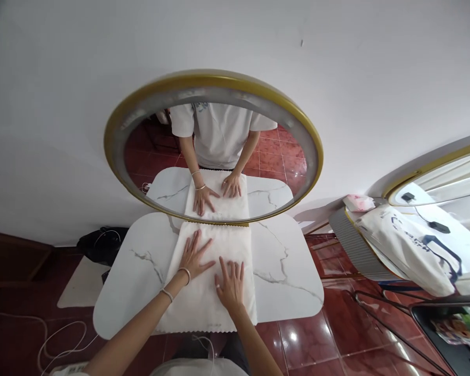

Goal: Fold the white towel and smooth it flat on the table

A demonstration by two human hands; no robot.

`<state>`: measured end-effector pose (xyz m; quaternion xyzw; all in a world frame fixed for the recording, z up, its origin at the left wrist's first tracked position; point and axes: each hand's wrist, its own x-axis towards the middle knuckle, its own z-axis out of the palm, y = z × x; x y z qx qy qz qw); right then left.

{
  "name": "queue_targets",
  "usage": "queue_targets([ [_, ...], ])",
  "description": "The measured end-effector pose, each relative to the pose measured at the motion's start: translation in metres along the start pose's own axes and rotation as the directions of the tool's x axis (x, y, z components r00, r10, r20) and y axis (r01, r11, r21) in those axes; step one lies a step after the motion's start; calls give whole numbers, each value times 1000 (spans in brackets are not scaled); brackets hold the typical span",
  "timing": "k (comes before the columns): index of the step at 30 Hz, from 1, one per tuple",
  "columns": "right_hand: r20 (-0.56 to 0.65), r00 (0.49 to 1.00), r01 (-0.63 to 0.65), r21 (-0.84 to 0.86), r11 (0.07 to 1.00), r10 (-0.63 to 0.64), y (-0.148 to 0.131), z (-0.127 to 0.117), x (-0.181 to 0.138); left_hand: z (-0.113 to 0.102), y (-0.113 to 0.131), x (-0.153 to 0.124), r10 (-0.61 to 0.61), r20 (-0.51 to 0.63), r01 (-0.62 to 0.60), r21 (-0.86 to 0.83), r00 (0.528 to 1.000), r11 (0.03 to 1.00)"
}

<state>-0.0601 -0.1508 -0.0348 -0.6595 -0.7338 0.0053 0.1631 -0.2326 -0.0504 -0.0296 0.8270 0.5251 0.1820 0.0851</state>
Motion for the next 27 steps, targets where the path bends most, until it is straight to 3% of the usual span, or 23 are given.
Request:
queue_targets([
  [3, -33, 997, -65, -1, 998, 65, -20, 20, 49, -10, -24, -13, 13, -12, -13, 6, 1000, 1000],
  [6, -25, 996, -87, -17, 996, 87, -28, 34, 79, -16, -31, -47, -16, -14, 17, 31, 1000, 999],
  [10, -16, 996, -85, -69, 994, 84, -17, 38, 82, -15, -9, -101, 46, 35, -48, 67, 998, 997],
  [12, -11, 998, -70, -94, 993, 69, -2, 34, 78, -11, 11, -113, 71, 45, -74, 71, 996, 995],
  [20, -30, 992, -129, -145, 981, 126, 72, 18, 70, 13, 72, -76, 102, 50, -102, -8, 994, 995],
  [27, -97, 990, -111, -92, 989, 102, 57, 22, 66, 19, 86, -93, -77, 54, 79, -20, 996, 997],
])
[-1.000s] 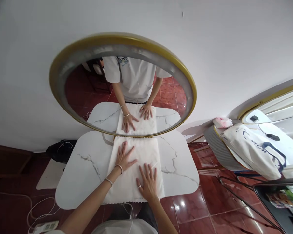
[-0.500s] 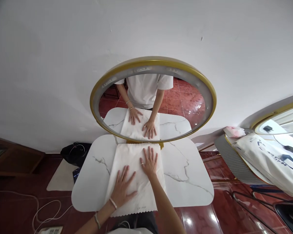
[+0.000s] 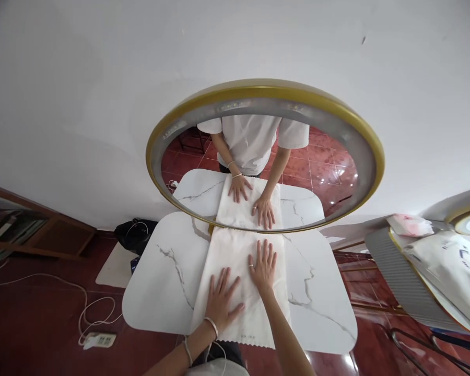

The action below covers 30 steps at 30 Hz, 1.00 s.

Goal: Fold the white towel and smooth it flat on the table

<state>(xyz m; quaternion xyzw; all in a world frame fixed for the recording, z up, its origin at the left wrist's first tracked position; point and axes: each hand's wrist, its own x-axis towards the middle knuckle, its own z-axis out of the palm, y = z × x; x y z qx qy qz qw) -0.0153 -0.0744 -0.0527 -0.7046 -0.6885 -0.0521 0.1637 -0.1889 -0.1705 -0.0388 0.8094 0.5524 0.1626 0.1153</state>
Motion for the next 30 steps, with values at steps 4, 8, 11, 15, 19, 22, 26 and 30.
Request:
queue_targets([
  [4, 0, 1000, 20, 15, 1000, -20, -28, 1, -1, -12, -20, -8, -15, 0, 15, 10, 1000, 1000],
  [8, -15, 999, 37, 35, 999, -37, -72, 7, 0, -34, -63, -18, 18, -21, -17, 58, 1000, 998],
  [11, -20, 999, 48, 63, 997, -47, -111, 13, -1, -53, -100, -31, 42, -34, -38, 97, 999, 995],
  [15, -20, 996, 88, 90, 992, -86, -161, 18, 0, -75, -135, -51, 30, -58, -23, 110, 998, 994],
  [19, -55, 990, 135, 97, 986, -130, -186, 21, 0, -90, -148, -46, -56, -73, 60, 47, 996, 997],
  [22, -103, 979, 187, 107, 977, -176, -188, 24, -2, -94, -160, -13, -142, -81, 143, 4, 987, 990],
  [26, -85, 973, 222, 70, 973, -216, -187, 27, 5, -95, -193, 44, -140, -101, 141, 7, 985, 990],
  [30, 32, 978, 204, 29, 978, -205, -200, 32, 37, -93, -225, 82, -146, -98, 149, 30, 984, 988],
])
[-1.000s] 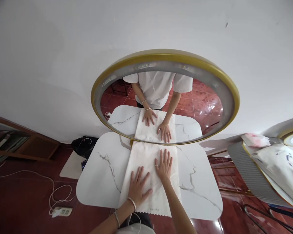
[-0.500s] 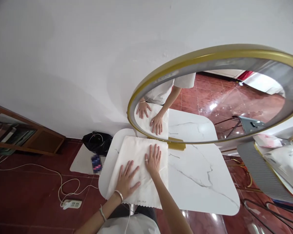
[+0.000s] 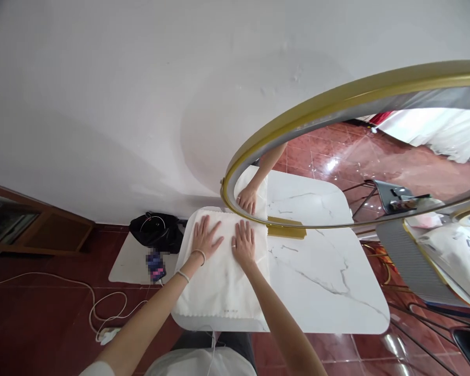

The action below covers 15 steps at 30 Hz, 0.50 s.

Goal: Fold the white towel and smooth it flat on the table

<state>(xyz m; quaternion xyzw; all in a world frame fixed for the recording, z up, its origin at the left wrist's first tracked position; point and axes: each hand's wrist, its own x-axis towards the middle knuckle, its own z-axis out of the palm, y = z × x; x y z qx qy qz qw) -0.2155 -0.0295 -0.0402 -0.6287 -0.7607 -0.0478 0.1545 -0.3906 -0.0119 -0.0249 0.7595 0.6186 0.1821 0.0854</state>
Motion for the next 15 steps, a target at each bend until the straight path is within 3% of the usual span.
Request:
queue_targets([
  [6, 216, 964, -160, -9, 987, 158, -16, 14, 79, 2, -20, 46, -34, -32, 35, 36, 999, 999],
  [9, 266, 949, -179, 17, 984, 168, -16, 21, 105, -1, -28, 67, -39, 11, 39, 39, 999, 998],
  [12, 266, 951, -171, 31, 985, 157, -16, 22, 110, -4, -32, 71, -41, 55, 38, 41, 998, 998],
  [15, 199, 973, -132, 59, 989, 118, -27, 20, 92, -8, -33, 54, -67, 36, 65, 60, 997, 996],
])
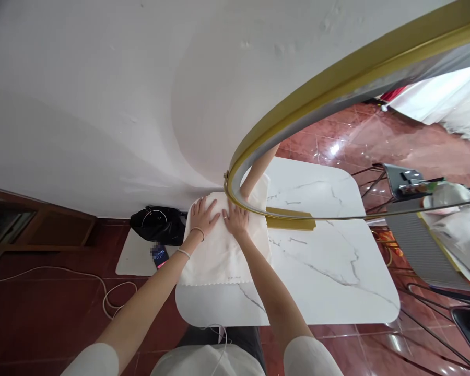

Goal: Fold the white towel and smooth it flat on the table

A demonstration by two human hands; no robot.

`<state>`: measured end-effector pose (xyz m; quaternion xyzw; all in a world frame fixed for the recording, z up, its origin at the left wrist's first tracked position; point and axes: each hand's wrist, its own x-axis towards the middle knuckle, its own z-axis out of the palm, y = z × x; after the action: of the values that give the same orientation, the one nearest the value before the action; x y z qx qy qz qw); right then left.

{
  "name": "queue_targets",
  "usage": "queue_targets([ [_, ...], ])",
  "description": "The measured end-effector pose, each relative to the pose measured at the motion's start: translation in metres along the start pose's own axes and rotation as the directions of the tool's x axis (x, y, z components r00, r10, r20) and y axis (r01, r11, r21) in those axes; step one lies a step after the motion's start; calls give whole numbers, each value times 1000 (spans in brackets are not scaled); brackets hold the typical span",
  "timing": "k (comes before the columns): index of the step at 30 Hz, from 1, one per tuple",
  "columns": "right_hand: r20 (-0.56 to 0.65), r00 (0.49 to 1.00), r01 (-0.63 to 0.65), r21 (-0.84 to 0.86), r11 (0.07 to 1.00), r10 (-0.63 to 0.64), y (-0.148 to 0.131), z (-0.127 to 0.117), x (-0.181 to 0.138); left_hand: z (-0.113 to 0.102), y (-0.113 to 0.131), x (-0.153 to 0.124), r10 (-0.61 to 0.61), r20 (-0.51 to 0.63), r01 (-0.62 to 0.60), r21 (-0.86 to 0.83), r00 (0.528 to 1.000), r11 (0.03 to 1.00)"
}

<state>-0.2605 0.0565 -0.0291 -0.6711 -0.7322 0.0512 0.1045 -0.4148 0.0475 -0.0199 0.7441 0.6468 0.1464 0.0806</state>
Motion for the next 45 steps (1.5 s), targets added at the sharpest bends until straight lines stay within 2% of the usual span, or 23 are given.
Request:
queue_targets([
  [4, -184, 965, 203, 72, 976, -187, -17, 4, -58, -4, -5, -46, -58, -32, 58, -8, 998, 998],
  [6, -197, 951, 258, 87, 962, -237, -19, 3, -92, -6, -6, -70, -75, -28, 75, -17, 997, 997],
  [9, -176, 960, 228, 46, 973, -217, -9, -3, -132, -8, -2, -92, -98, -18, 97, -32, 995, 995],
  [11, -172, 974, 147, 0, 989, -144, 1, -8, -141, -8, 3, -93, -101, -13, 101, -54, 995, 993],
  [15, -153, 987, 50, -47, 998, -56, 14, -11, -114, -4, 12, -63, -80, -10, 78, -95, 997, 992],
  [20, -130, 991, -45, -38, 998, 40, 4, -2, -55, -1, 6, -8, -70, 4, 70, -94, 998, 993],
  [22, -126, 989, -77, -29, 997, 73, -3, 2, -42, -2, -1, 1, -77, 14, 78, -101, 997, 992],
  [24, -138, 987, -80, -7, 997, 79, -10, 3, -38, -4, -8, -2, -82, 3, 82, -107, 997, 991],
  [26, -147, 989, -26, 53, 998, 33, -16, 3, -42, -6, -15, -16, -70, -22, 67, -116, 997, 991],
  [29, -114, 987, 134, 154, 979, -117, -24, 0, -62, -7, -24, -51, -74, -44, 66, -165, 996, 984],
  [33, -106, 970, 237, 200, 951, -220, -41, -8, -110, -4, -32, -99, -192, -22, 178, -279, 981, 944],
  [36, -73, 955, 297, 169, 940, -288, -54, -12, -154, -2, -32, -129, -271, 13, 258, -361, 962, 896],
  [39, 6, 941, 335, 119, 934, -338, -62, -14, -194, -2, -28, -156, -369, 38, 347, -444, 929, 826],
  [42, 32, 933, 352, 124, 928, -359, -63, -17, -219, -5, -23, -179, -475, 45, 430, -504, 879, 749],
  [45, 29, 921, 381, 145, 913, -389, -59, -20, -233, -9, -13, -196, -582, -28, 509, -451, 812, 733],
])
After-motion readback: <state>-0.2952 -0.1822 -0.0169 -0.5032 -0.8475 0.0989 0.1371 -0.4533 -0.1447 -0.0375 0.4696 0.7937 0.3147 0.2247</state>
